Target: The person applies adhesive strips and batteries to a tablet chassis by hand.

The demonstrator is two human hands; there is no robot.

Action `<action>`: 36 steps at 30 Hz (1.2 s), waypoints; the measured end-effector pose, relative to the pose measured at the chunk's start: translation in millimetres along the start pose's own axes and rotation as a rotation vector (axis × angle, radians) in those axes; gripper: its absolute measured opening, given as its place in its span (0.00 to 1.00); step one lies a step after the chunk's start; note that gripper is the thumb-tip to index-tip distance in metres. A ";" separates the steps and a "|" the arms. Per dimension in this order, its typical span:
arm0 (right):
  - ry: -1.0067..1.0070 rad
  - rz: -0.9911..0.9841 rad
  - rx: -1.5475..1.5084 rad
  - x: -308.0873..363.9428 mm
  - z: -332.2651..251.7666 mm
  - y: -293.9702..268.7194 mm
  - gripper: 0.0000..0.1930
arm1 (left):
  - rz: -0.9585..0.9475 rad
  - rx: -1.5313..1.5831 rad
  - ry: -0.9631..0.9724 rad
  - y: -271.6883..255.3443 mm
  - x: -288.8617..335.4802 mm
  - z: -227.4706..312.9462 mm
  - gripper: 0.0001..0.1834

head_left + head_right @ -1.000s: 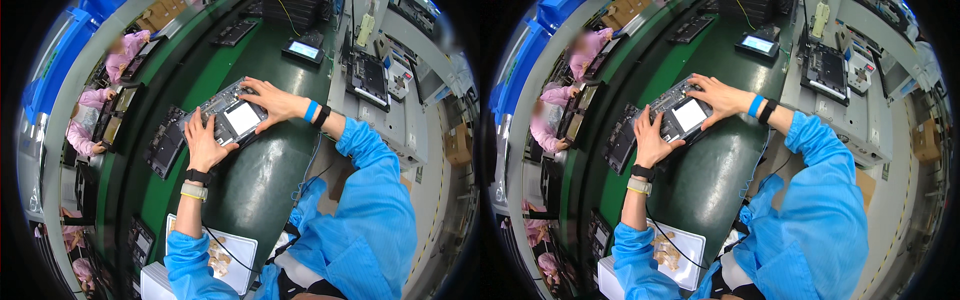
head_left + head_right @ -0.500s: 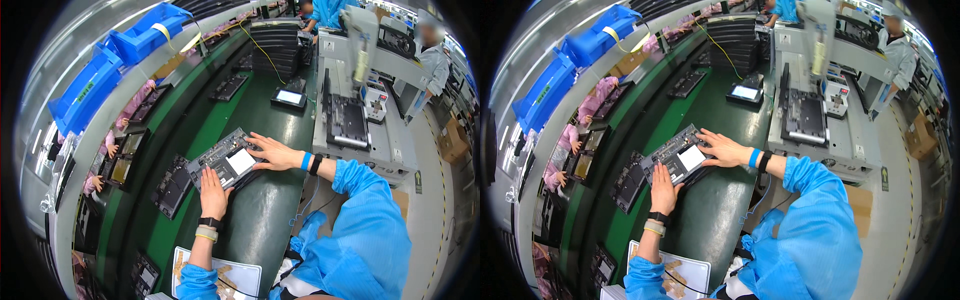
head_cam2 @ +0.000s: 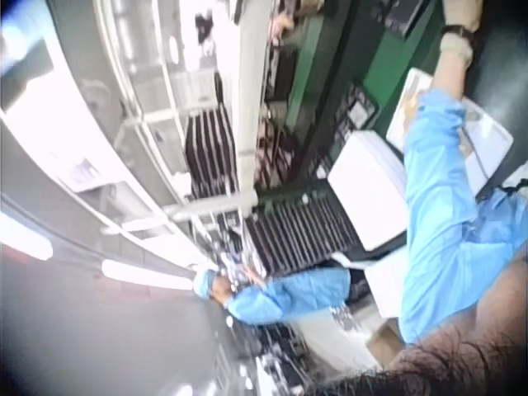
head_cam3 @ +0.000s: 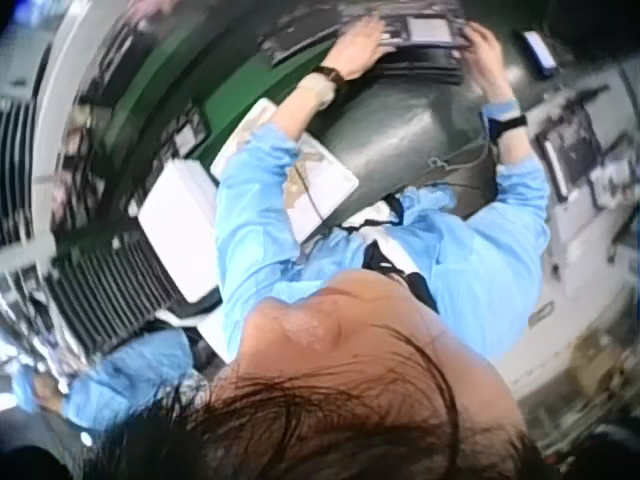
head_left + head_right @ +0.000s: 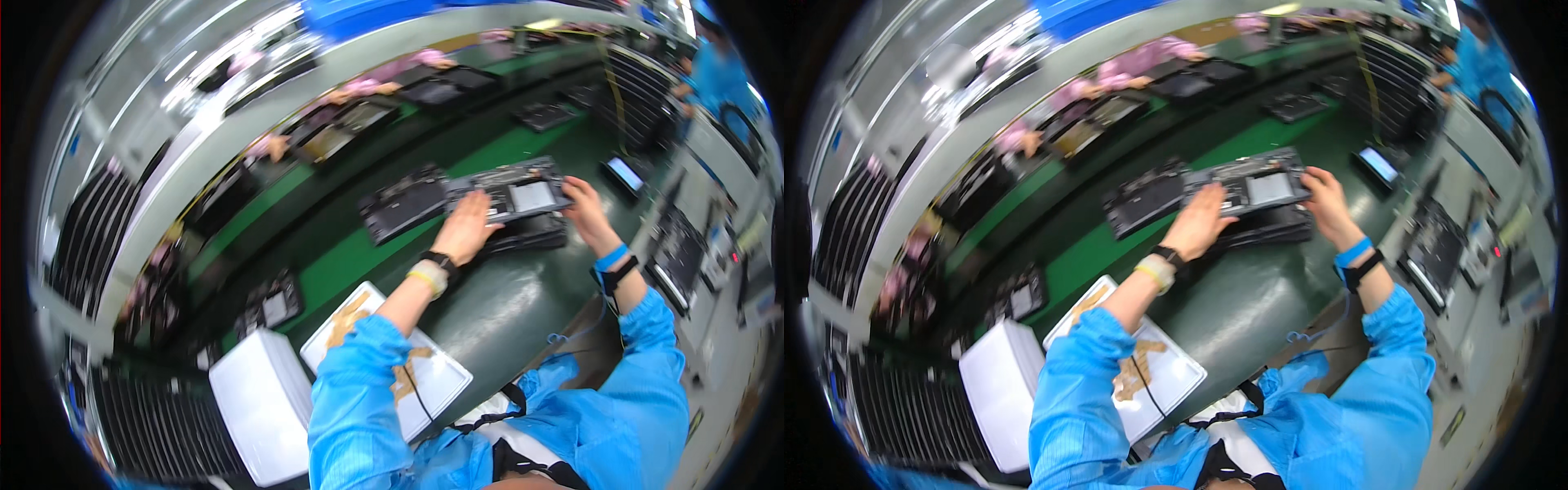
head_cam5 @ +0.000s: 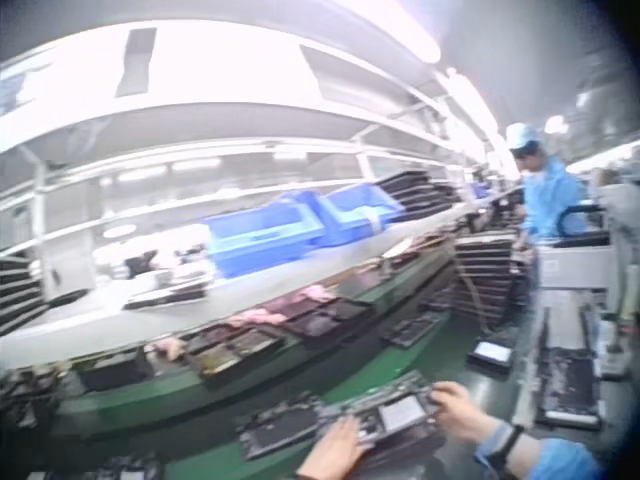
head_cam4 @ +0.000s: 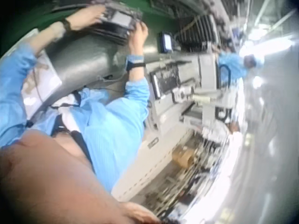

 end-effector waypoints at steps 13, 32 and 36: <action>-0.103 -0.230 -0.026 72.6 -58.2 151.0 0.25 | -0.039 0.048 -0.199 -193.6 135.2 -45.9 0.24; 0.183 -0.781 0.155 75.0 239.5 417.3 0.17 | -0.028 -0.238 -1.556 -362.5 618.3 -81.2 0.35; -0.236 -0.885 0.807 85.6 227.1 430.5 0.23 | 0.097 -0.008 -1.511 -344.6 678.1 -86.8 0.24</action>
Point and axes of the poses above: each hand's wrist, its own x-axis away from the middle knuckle, its own y-axis out of the palm, z = x × y, the point moved 4 cm from there along -x, towards the middle knuckle, and after that the axes turned 7 degrees about -y, right-handed, at the moved point
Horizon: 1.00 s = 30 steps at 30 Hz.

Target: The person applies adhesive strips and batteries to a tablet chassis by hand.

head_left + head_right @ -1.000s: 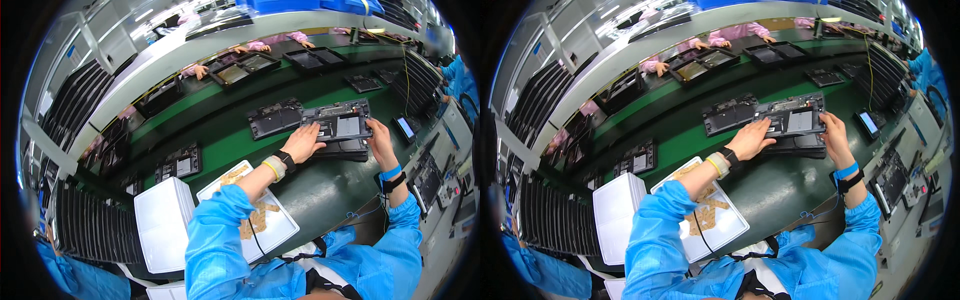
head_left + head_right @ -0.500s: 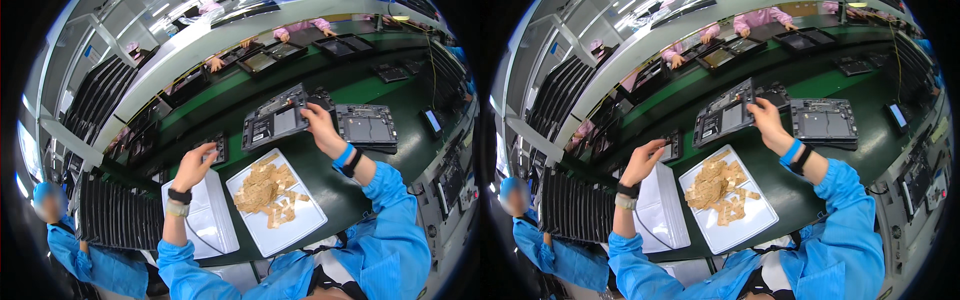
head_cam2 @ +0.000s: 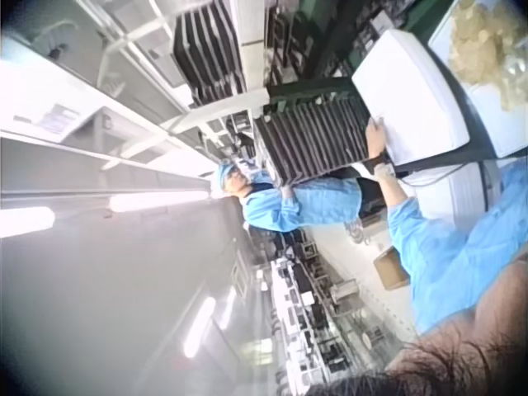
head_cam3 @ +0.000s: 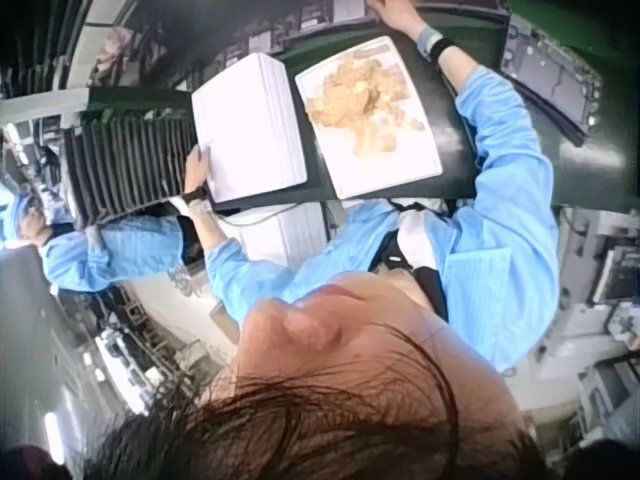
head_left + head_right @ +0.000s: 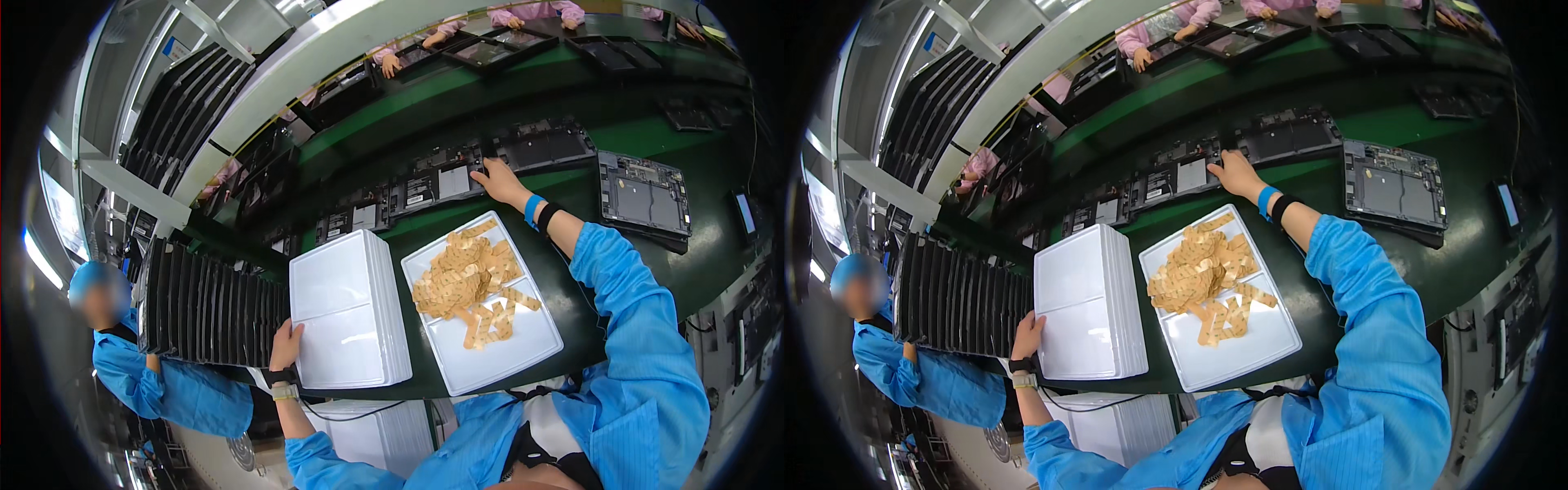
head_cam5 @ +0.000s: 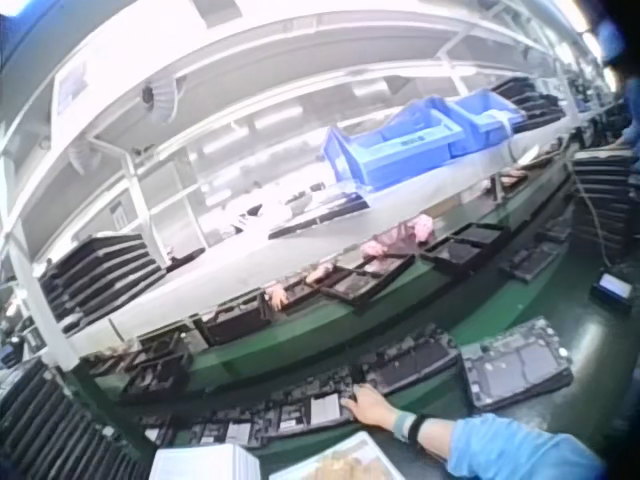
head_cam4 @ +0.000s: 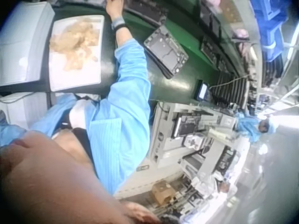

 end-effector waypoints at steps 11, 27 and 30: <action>-0.195 0.214 0.154 24.1 45.7 -47.9 0.23 | 0.424 -0.043 0.107 -51.8 38.0 75.8 0.13; -0.229 0.091 -0.218 58.9 44.0 -43.5 0.13 | 0.699 0.787 -0.659 -25.5 400.1 -83.3 0.12; -0.250 0.087 -0.202 57.7 49.6 -31.9 0.14 | 0.529 0.372 -0.943 18.6 474.3 -138.6 0.13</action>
Point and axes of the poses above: each hand's wrist, its own x-axis away from the middle knuckle, its own y-axis out of the palm, z = x × y, the point moved 4 cm from there along -x, towards the middle knuckle, and after that the axes turned 7 degrees about -y, right-handed, at the moved point
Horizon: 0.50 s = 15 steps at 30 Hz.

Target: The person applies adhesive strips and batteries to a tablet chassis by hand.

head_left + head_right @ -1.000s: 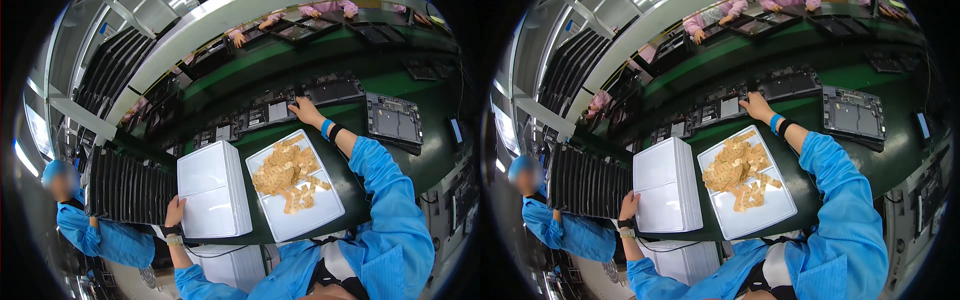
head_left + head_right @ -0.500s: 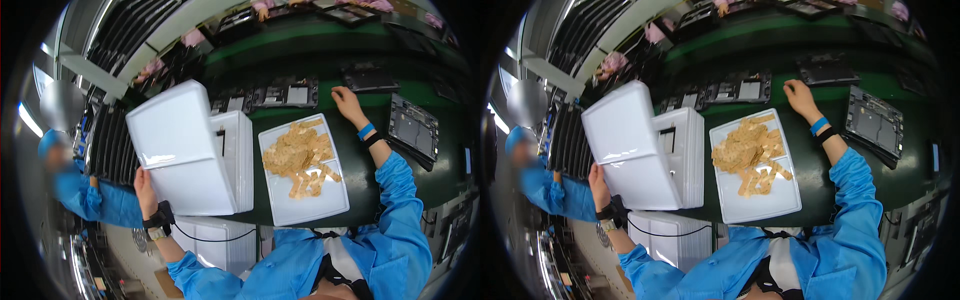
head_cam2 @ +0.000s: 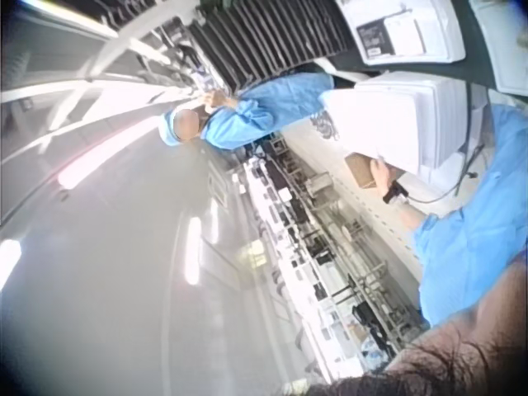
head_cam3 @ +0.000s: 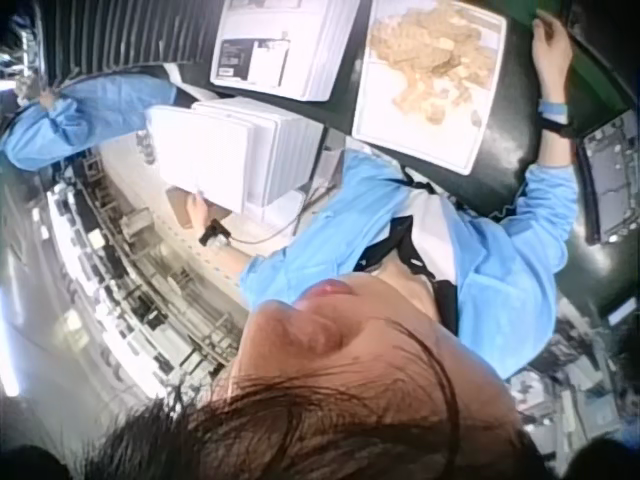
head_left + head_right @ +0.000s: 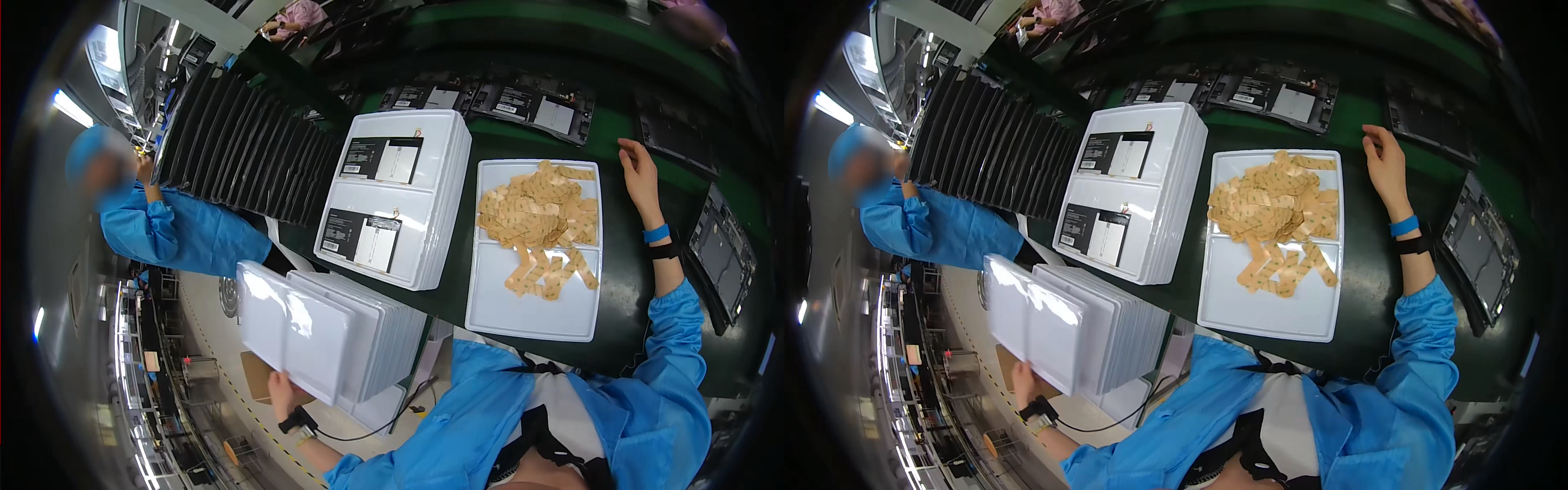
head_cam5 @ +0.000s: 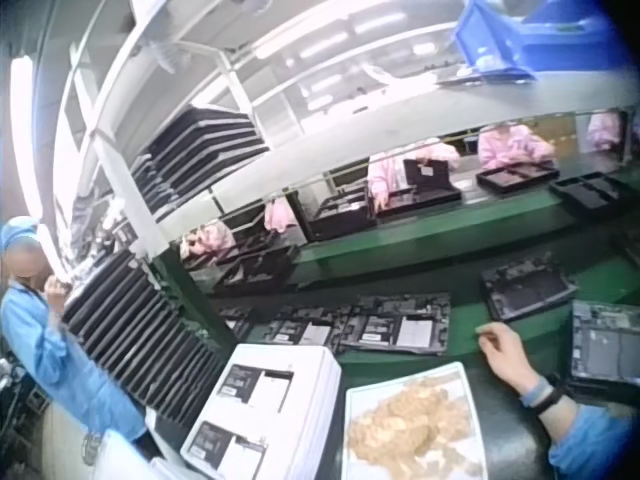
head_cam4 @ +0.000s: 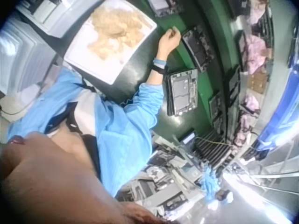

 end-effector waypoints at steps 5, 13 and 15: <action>0.035 -0.009 0.012 3.5 -2.1 -0.2 0.14 | -0.261 -0.140 -0.267 53.6 15.0 -13.6 0.17; -0.022 0.052 0.025 0.3 -15.8 -6.1 0.13 | 0.125 -0.889 0.039 42.5 10.5 74.4 0.20; -0.062 0.065 0.033 -0.5 -22.2 -5.2 0.12 | 0.066 -0.513 0.341 54.7 17.6 145.8 0.17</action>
Point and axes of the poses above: each hand's wrist, its own x-axis away from the middle knuckle, its own y-axis out of the palm, z = x × y, the point moved 4 cm from there along -x, towards the middle knuckle, and after that the axes turned 7 degrees about -y, right-handed, at the moved point
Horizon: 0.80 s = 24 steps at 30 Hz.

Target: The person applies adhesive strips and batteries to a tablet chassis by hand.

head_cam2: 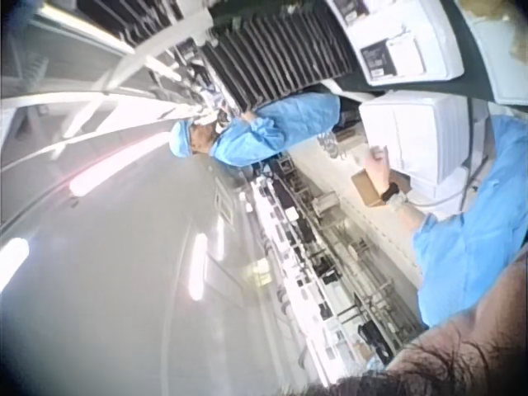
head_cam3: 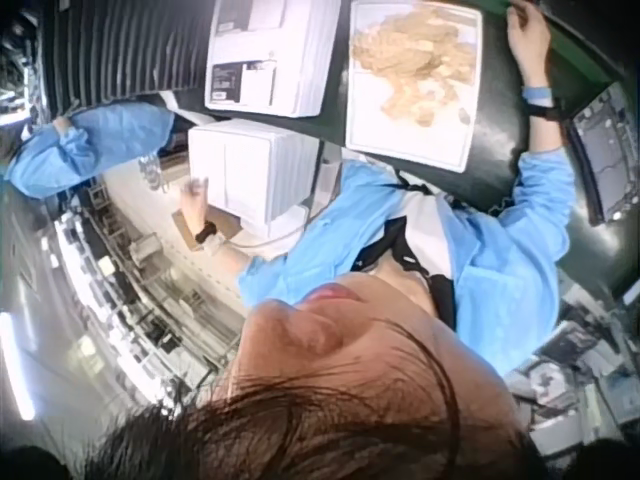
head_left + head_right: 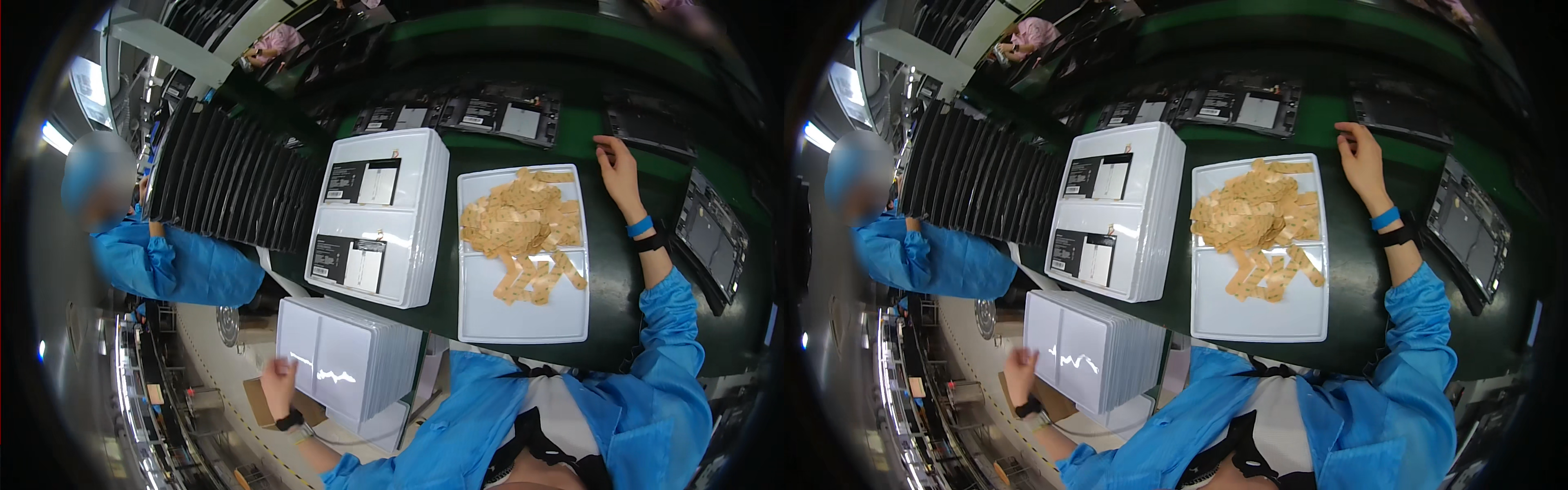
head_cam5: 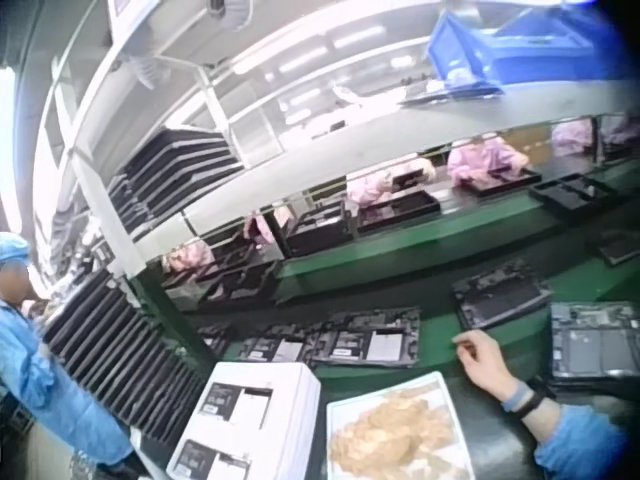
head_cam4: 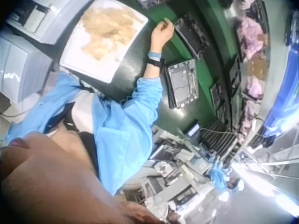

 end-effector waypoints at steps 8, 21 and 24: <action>-0.053 0.083 -0.004 4.8 -1.3 -8.1 0.11 | -0.179 0.122 0.923 19.2 -54.0 271.5 0.42; -0.001 0.167 -0.133 -13.2 -36.1 -36.1 0.15 | -0.198 0.551 0.820 11.6 -101.6 344.0 0.21; 0.027 0.005 -0.500 -34.9 -84.1 -28.0 0.13 | -0.326 0.726 0.951 2.0 -63.4 402.1 0.33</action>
Point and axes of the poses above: each hand's wrist, its own x-axis away from the middle knuckle, its own y-axis out of the palm, z = x × y, the point moved 4 cm from there along -x, towards the middle knuckle, and after that the axes turned 7 degrees about -y, right-handed, at the moved point
